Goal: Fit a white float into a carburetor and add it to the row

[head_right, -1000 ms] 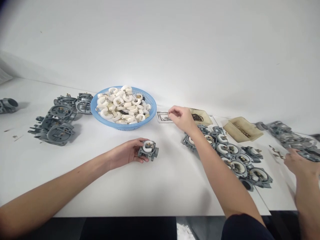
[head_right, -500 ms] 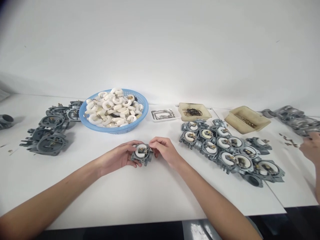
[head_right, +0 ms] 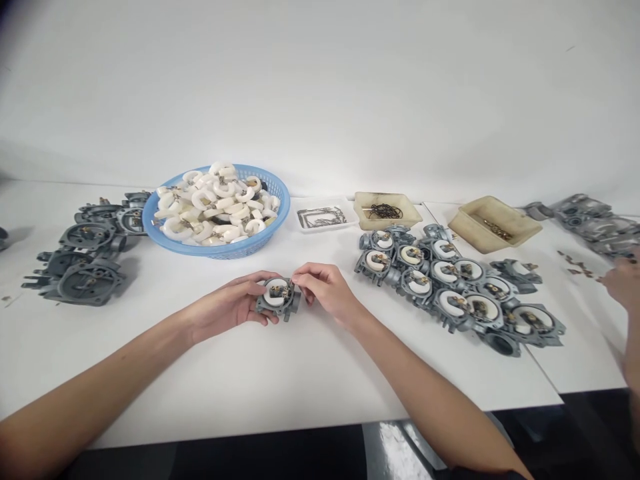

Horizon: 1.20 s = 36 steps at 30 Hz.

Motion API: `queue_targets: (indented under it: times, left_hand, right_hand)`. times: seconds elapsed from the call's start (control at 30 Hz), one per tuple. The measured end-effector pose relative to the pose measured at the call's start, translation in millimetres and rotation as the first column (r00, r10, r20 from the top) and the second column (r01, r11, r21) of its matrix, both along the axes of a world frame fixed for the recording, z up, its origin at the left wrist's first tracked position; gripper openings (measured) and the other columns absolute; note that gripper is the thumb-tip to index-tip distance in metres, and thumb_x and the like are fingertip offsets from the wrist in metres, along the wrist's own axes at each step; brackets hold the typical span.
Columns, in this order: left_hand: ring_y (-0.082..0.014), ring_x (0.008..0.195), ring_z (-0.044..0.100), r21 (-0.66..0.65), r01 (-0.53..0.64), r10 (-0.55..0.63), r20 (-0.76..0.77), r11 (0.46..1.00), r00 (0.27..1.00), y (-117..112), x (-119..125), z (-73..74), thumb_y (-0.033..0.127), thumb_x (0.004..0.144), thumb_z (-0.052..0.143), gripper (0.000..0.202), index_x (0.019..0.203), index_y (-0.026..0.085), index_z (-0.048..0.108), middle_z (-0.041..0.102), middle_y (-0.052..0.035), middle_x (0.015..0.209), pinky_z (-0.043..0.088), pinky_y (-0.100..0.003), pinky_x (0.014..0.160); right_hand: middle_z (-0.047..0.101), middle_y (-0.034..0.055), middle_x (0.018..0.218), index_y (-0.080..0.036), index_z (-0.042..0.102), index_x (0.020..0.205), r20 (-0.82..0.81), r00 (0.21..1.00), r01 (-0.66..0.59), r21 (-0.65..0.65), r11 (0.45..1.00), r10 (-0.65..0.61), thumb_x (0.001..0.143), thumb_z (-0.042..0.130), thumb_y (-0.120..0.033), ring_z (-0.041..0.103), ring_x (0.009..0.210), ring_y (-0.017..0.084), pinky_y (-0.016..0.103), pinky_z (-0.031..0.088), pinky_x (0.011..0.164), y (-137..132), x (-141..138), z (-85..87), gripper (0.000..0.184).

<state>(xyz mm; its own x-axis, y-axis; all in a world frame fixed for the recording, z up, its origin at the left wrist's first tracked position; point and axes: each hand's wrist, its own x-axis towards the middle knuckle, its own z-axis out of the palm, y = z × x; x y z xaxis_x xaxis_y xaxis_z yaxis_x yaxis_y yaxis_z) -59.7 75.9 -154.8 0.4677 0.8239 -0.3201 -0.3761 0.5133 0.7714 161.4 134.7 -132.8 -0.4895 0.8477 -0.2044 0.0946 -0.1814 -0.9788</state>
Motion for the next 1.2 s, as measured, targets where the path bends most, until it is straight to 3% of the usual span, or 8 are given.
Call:
queue_targets:
  times: [0.7,1.03,1.2]
  left_hand:
    - [-0.0281,0.09,0.077,0.01,-0.01,0.01,-0.017,1.0,1.0,-2,1,2.7,0.032,0.091,0.076,0.042,0.129,0.019,0.062,0.074,-0.0159,0.114,0.058,-0.037,0.085]
    - [-0.0264,0.094,0.075,0.109,-0.109,0.116,-0.058,0.988,0.992,-9,9,2.9,0.029,0.089,0.078,0.035,0.12,0.019,0.066,0.07,-0.012,0.121,0.059,-0.045,0.093]
    - [-0.0267,0.098,0.073,0.123,-0.115,0.12,-0.038,0.986,0.992,-10,9,4.6,0.028,0.09,0.076,0.03,0.117,0.019,0.067,0.07,-0.0109,0.118,0.059,-0.046,0.093]
  right_hand:
    - [0.055,-0.0019,0.059,-0.018,0.074,0.073,0.075,0.996,-0.045,-0.061,0.997,0.049,0.077,0.074,-0.039,0.046,0.057,0.011,0.026,0.037,0.057,4,5,-0.6,0.022]
    - [0.058,-0.0012,0.065,-0.017,0.072,0.078,0.127,0.99,-0.071,0.035,0.997,0.066,0.082,0.072,-0.041,0.049,0.06,0.012,0.027,0.04,0.057,3,8,-0.3,0.024]
    - [0.057,-0.0039,0.065,-0.021,0.066,0.097,0.111,0.988,-0.115,0.109,0.987,0.103,0.086,0.072,-0.041,0.049,0.06,0.012,0.026,0.041,0.058,2,9,0.0,0.023]
